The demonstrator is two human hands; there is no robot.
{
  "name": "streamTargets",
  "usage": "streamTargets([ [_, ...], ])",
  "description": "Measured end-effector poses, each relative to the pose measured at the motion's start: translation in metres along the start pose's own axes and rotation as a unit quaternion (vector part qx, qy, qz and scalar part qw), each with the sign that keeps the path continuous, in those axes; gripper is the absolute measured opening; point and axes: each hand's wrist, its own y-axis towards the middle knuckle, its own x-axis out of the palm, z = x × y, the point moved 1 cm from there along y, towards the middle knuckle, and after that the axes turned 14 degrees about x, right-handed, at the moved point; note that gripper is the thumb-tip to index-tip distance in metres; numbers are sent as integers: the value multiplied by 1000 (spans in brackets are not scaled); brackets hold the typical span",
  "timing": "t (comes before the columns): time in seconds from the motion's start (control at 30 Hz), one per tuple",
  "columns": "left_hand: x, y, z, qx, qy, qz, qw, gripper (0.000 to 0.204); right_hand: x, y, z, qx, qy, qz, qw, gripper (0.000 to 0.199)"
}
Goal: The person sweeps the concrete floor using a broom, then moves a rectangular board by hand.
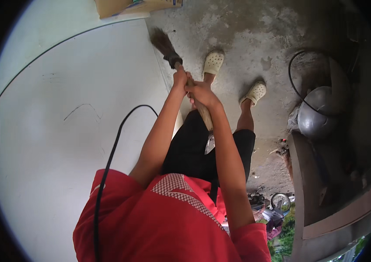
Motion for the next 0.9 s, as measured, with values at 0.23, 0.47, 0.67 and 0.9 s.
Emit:
streamTargets([
  [0.23, 49, -132, -130, 35, 342, -252, 904, 35, -4, -102, 148, -16, 353, 186, 917, 24],
  [0.47, -2, -276, -189, -184, 213, -434, 856, 31, 60, -192, 244, -26, 426, 384, 819, 41],
  [0.67, 6, -192, -98, -89, 285, -279, 913, 30, 51, -147, 202, -152, 448, 118, 873, 56],
  [0.9, 81, -79, -83, 131, 396, -207, 885, 40, -48, -60, 176, -323, 420, -69, 845, 28],
])
